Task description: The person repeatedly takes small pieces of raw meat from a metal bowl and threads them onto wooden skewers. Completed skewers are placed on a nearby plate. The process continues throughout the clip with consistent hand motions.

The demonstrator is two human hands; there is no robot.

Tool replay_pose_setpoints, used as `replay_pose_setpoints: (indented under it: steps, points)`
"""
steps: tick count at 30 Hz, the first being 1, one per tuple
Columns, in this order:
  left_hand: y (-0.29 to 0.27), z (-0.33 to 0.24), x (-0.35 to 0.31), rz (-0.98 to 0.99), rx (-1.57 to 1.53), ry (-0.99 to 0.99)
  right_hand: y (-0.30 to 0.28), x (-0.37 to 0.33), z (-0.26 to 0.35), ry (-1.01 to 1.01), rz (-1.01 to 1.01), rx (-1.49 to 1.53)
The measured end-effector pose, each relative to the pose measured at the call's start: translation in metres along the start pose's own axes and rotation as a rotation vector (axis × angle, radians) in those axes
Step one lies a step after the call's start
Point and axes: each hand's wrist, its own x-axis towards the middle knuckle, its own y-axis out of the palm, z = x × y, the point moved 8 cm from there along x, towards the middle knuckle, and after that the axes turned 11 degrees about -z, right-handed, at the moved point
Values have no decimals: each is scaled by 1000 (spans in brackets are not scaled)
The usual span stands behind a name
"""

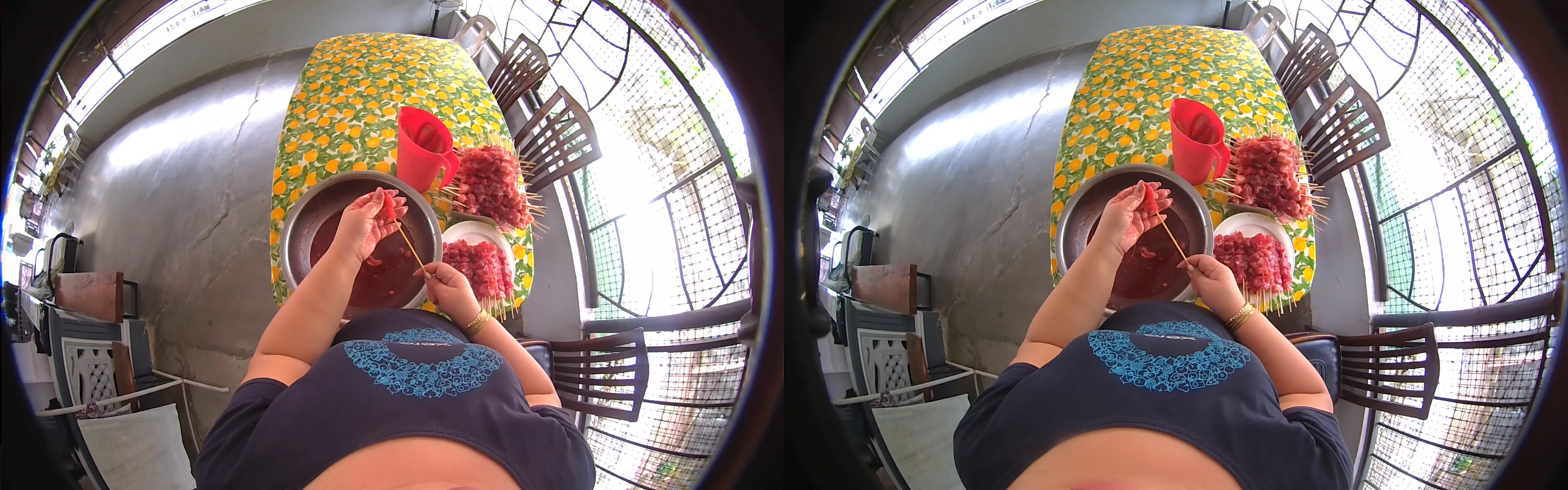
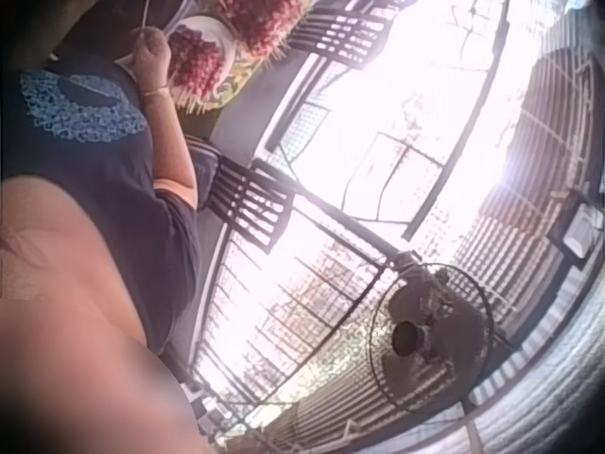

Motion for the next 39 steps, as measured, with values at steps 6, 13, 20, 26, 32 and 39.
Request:
replay_pose_setpoints:
  steps: [6, 13, 20, 26, 32, 39]
  points:
    - [2, -2, 0, -26, 55, 29, -3, -2, 3, -23, -5, -23]
    - [6, 0, -4, -13, 114, -32, -10, -4, 7, -125, -59, -140]
    - [14, 3, -11, -1, 98, -38, -12, -6, 1, -89, -88, -124]
    - [27, 7, -18, -2, 231, 149, -6, -9, 1, -33, -39, 16]
    - [23, 6, -22, -46, 108, 178, -7, -7, -4, -20, -48, 38]
    - [15, 11, -17, -110, -37, 89, -3, -12, 4, -46, -42, -27]
